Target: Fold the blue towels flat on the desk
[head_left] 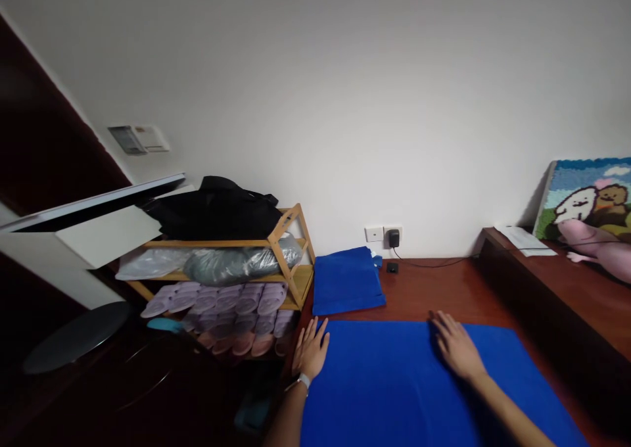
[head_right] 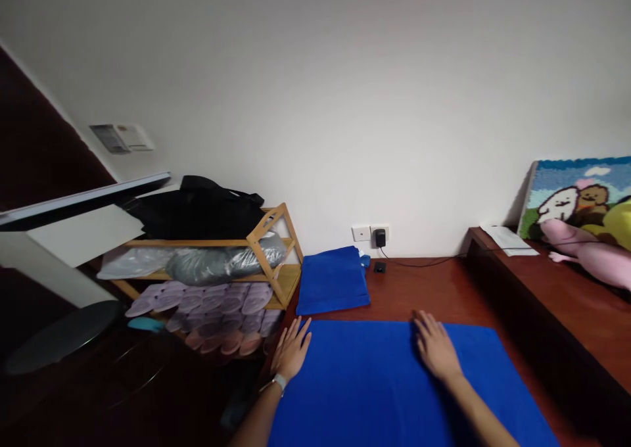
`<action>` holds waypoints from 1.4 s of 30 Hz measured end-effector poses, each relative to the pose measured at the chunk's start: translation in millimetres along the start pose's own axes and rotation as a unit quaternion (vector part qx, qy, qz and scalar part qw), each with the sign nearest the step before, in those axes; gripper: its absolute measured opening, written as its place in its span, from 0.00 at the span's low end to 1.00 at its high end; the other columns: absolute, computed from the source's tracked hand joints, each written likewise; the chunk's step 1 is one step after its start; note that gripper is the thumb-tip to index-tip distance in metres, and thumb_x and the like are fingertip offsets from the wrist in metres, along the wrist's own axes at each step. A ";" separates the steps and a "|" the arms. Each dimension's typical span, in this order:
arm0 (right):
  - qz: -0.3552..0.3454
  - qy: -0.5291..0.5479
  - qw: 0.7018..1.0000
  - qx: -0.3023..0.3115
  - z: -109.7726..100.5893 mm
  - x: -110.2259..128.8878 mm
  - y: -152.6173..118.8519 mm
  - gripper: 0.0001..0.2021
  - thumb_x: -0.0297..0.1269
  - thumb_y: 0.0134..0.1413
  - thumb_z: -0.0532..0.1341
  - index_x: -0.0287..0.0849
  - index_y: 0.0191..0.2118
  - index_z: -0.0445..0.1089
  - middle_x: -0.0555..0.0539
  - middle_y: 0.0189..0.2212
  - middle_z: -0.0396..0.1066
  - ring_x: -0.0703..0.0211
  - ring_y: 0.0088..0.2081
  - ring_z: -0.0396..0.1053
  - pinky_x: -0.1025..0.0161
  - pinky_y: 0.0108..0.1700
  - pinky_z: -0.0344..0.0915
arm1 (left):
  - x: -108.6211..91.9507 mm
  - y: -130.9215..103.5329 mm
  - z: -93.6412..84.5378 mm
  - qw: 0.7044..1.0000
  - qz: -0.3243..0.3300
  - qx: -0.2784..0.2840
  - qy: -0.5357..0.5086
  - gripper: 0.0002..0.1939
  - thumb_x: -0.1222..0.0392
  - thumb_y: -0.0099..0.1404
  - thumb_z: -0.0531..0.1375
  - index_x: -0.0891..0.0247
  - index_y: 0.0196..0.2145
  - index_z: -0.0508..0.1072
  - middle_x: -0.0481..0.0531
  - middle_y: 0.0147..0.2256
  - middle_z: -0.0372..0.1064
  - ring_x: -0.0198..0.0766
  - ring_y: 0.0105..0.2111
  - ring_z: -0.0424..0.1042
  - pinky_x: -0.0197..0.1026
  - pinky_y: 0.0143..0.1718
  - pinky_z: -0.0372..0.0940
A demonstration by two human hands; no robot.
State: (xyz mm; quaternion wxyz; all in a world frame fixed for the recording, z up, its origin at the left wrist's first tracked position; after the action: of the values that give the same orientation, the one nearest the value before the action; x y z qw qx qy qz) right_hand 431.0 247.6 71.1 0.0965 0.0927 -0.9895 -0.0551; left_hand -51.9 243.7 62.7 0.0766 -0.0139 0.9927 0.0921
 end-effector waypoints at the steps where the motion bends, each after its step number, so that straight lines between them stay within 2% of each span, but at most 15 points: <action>1: -0.047 0.034 0.998 0.013 1.6 35.4 3.2 0.31 0.47 0.70 0.41 0.45 0.71 0.62 0.45 0.75 0.51 0.47 0.75 0.48 0.45 0.74 0.46 | 0.1 0.0 0.1 1.000 0.000 -0.002 0.001 0.28 0.47 0.78 0.45 0.49 0.71 0.59 0.52 0.73 0.54 0.45 0.72 0.55 0.56 0.72 0.49; 4: -0.140 0.101 0.983 0.055 9.9 130.7 8.8 0.31 0.51 0.72 0.41 0.49 0.75 0.52 0.49 0.76 0.46 0.50 0.76 0.45 0.45 0.75 0.45 | 0.0 0.2 -0.3 1.000 0.000 -0.006 0.000 0.27 0.47 0.78 0.46 0.48 0.71 0.59 0.52 0.73 0.54 0.45 0.72 0.55 0.57 0.72 0.49; 7: -0.179 0.130 0.971 0.085 20.7 197.5 17.3 0.33 0.52 0.73 0.41 0.46 0.76 0.46 0.48 0.76 0.43 0.50 0.76 0.41 0.46 0.76 0.41 | -0.6 0.9 -0.7 1.000 -0.001 0.003 -0.004 0.28 0.46 0.78 0.46 0.49 0.72 0.59 0.52 0.73 0.53 0.44 0.72 0.54 0.56 0.72 0.49; 10: -0.187 0.139 0.966 0.113 31.2 227.4 28.3 0.34 0.54 0.73 0.40 0.43 0.76 0.45 0.46 0.76 0.43 0.50 0.76 0.40 0.47 0.76 0.39 | -1.5 1.5 -1.4 1.000 -0.003 0.008 -0.005 0.28 0.46 0.78 0.45 0.49 0.72 0.59 0.52 0.74 0.53 0.44 0.73 0.53 0.55 0.73 0.48; 12: -0.176 0.133 0.968 0.121 35.5 223.2 32.7 0.35 0.55 0.73 0.40 0.42 0.76 0.46 0.45 0.76 0.43 0.50 0.76 0.40 0.46 0.76 0.38 | -2.0 1.6 -2.0 1.000 -0.006 0.007 -0.002 0.28 0.46 0.78 0.45 0.49 0.72 0.59 0.52 0.74 0.53 0.43 0.73 0.53 0.55 0.73 0.48; 14: -0.155 0.117 0.975 0.112 36.6 199.1 32.1 0.35 0.56 0.73 0.41 0.43 0.76 0.47 0.45 0.76 0.44 0.50 0.76 0.40 0.45 0.76 0.40 | -2.1 1.9 -2.1 1.000 -0.008 0.011 0.001 0.28 0.46 0.78 0.44 0.49 0.72 0.59 0.52 0.74 0.53 0.44 0.73 0.53 0.55 0.72 0.48; 16: -0.123 0.096 0.983 0.091 35.3 156.6 25.9 0.34 0.55 0.73 0.41 0.45 0.76 0.48 0.45 0.76 0.46 0.50 0.76 0.42 0.45 0.76 0.41 | -2.1 2.3 -2.0 1.000 -0.007 0.014 0.002 0.28 0.46 0.78 0.44 0.49 0.72 0.58 0.53 0.74 0.52 0.44 0.73 0.53 0.56 0.72 0.48; 22: 0.014 0.021 0.998 0.052 26.0 -24.9 -9.8 0.32 0.54 0.71 0.42 0.53 0.75 0.51 0.48 0.75 0.50 0.48 0.75 0.45 0.42 0.74 0.44 | -0.2 4.2 1.2 1.000 -0.007 0.011 0.005 0.28 0.47 0.78 0.45 0.49 0.72 0.59 0.52 0.74 0.53 0.46 0.73 0.52 0.57 0.72 0.47; 25: 0.095 -0.023 0.994 0.059 20.9 -96.1 -22.2 0.33 0.56 0.69 0.42 0.56 0.75 0.51 0.49 0.76 0.46 0.46 0.76 0.43 0.41 0.74 0.44 | 2.1 5.2 5.0 1.000 -0.003 0.010 0.003 0.28 0.46 0.78 0.44 0.49 0.72 0.58 0.52 0.74 0.52 0.45 0.73 0.52 0.56 0.72 0.47; 28: 0.143 -0.052 0.986 0.069 17.6 -129.1 -27.0 0.34 0.57 0.68 0.42 0.55 0.76 0.48 0.48 0.77 0.43 0.45 0.76 0.41 0.42 0.74 0.43 | 6.5 8.2 8.8 1.000 -0.003 0.024 0.007 0.29 0.45 0.78 0.42 0.49 0.72 0.57 0.53 0.74 0.51 0.45 0.73 0.51 0.57 0.72 0.47; 31: 0.153 -0.065 0.983 0.073 13.6 -133.2 -26.6 0.34 0.55 0.68 0.42 0.54 0.76 0.47 0.48 0.77 0.43 0.45 0.76 0.40 0.43 0.74 0.41 | 10.2 12.8 8.9 0.999 -0.003 0.048 0.020 0.30 0.45 0.78 0.41 0.51 0.73 0.56 0.56 0.74 0.50 0.46 0.73 0.51 0.58 0.72 0.49; 34: 0.150 -0.064 0.983 0.078 5.7 -117.2 -22.7 0.33 0.52 0.69 0.42 0.52 0.76 0.48 0.48 0.77 0.44 0.44 0.76 0.41 0.41 0.74 0.42 | 5.6 12.8 3.4 0.998 0.009 0.055 0.034 0.30 0.46 0.78 0.42 0.53 0.73 0.57 0.57 0.74 0.52 0.47 0.73 0.53 0.59 0.71 0.49; 36: 0.126 -0.051 0.989 0.059 -2.8 -87.3 -16.3 0.33 0.49 0.70 0.41 0.48 0.76 0.49 0.48 0.76 0.45 0.44 0.76 0.41 0.41 0.74 0.41 | -4.9 6.8 -0.7 0.998 0.022 0.047 0.037 0.31 0.45 0.78 0.43 0.53 0.73 0.56 0.56 0.74 0.50 0.47 0.73 0.52 0.59 0.72 0.48; 38: 0.065 -0.019 0.997 0.023 -10.7 -36.2 -7.1 0.32 0.47 0.71 0.39 0.44 0.76 0.49 0.47 0.76 0.46 0.47 0.76 0.40 0.42 0.75 0.40 | -20.9 -4.1 -2.4 0.998 0.046 0.035 0.029 0.31 0.43 0.78 0.43 0.52 0.74 0.53 0.55 0.75 0.48 0.47 0.74 0.51 0.59 0.72 0.47; 42: -0.082 0.085 0.993 0.019 -8.6 100.1 9.2 0.33 0.50 0.73 0.38 0.40 0.76 0.48 0.46 0.75 0.45 0.51 0.76 0.41 0.46 0.76 0.41 | -47.6 -26.8 2.0 0.998 0.064 0.025 0.005 0.30 0.42 0.78 0.44 0.49 0.73 0.54 0.54 0.75 0.48 0.48 0.74 0.50 0.59 0.72 0.49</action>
State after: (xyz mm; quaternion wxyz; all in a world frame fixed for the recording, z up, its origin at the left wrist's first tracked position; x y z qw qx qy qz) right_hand 334.6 236.3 98.8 0.1732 0.1797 -0.9677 -0.0362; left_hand -3.5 218.4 63.4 0.0655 0.0512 0.9939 0.0718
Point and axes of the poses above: each hand's wrist, its own y-axis towards the middle knuckle, its own z-axis out of the palm, x = y × z, the point moved 5 cm from there along y, towards the middle knuckle
